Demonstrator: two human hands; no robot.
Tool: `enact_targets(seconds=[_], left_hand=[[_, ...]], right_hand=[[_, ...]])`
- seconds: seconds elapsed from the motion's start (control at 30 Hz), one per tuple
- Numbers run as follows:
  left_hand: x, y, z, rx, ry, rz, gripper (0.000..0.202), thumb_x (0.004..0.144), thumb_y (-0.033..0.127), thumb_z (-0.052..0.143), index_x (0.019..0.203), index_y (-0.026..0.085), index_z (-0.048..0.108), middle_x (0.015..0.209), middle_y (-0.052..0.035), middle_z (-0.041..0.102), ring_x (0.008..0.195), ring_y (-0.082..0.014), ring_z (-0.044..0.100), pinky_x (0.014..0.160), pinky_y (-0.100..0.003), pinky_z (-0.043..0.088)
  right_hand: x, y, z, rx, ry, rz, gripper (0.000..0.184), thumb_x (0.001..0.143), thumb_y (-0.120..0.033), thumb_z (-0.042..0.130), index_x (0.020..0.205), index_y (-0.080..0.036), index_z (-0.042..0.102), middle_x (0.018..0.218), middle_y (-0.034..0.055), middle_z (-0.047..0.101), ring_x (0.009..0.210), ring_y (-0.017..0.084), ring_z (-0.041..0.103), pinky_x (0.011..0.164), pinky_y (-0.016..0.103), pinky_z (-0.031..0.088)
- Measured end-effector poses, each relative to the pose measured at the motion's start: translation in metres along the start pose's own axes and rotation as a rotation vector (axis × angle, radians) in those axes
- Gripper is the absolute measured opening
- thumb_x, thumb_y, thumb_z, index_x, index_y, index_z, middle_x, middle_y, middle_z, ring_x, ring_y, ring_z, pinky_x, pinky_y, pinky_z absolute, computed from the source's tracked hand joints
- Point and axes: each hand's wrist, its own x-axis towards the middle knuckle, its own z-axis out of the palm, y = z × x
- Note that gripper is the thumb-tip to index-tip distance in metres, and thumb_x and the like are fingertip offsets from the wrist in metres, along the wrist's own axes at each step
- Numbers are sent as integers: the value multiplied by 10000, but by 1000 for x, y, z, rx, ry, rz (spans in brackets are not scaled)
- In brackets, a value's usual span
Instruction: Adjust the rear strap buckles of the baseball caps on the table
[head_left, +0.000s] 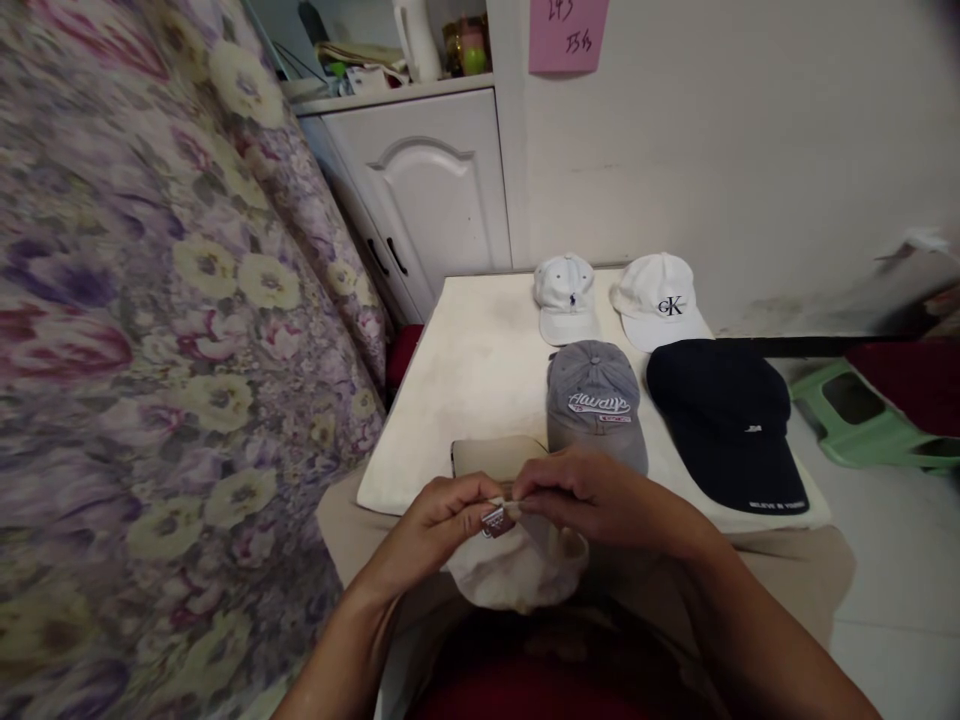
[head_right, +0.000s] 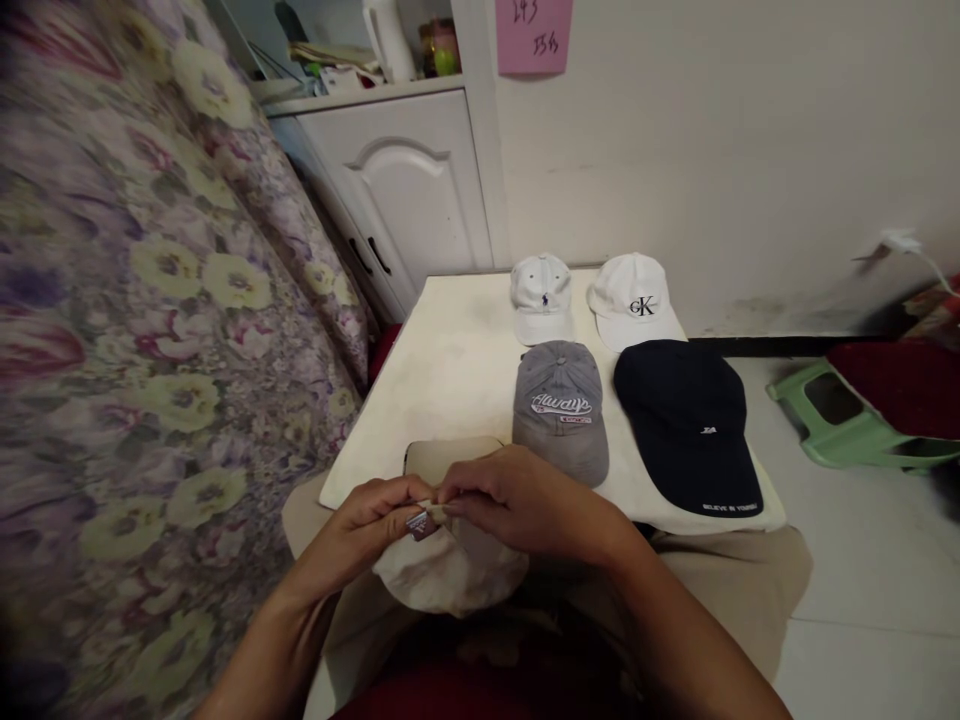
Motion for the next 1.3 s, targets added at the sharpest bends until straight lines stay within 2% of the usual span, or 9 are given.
enact_targets(seconds=[0.23,0.4,0.77,0.97,1.17,1.3], left_hand=[[1,-1,-1,37,-6,-1,201,921,326,605,841,153,670,755,-12,613,697,-128,505,645,-227,376],[1,-2,-1,33,-43,8,215,928,330,597,832,148,661,745,-4,602,688,-121,495,642,-223,372],[4,-2,-1,12,-89,-2,229,941,339,578,841,145,646,745,-6,570,697,-128,465,650,-234,357],[5,-2,-2,92,-97,-22,266,942,383,566,840,146,632,719,11,526,662,-120,416,607,-235,312],[4,-2,-4,113,-70,-35,256,941,371,565,821,151,616,707,18,519,648,-115,406,589,-230,292],[4,-3,-4,119,-73,-40,265,935,380,570,819,148,621,705,12,529,645,-119,414,590,-233,302]], right_hand=[[3,5,-5,0,-96,-7,155,962,-186,519,932,-185,670,705,-27,620,625,105,541,599,224,375],[6,7,-8,-12,-153,-2,148,956,-202,524,916,-167,662,746,-9,634,669,114,560,633,231,384],[9,9,-12,-35,-218,-43,138,947,-152,514,905,-169,643,766,-6,616,696,118,554,661,238,392],[11,14,-7,18,-202,-44,126,953,-192,525,893,-177,634,771,-6,617,711,118,548,670,241,396],[6,15,-4,192,-95,145,47,906,-223,602,890,-179,600,696,-38,606,614,91,528,562,199,382],[2,17,-7,144,-69,135,48,883,-182,605,839,-170,593,680,-38,621,595,85,523,546,194,368]])
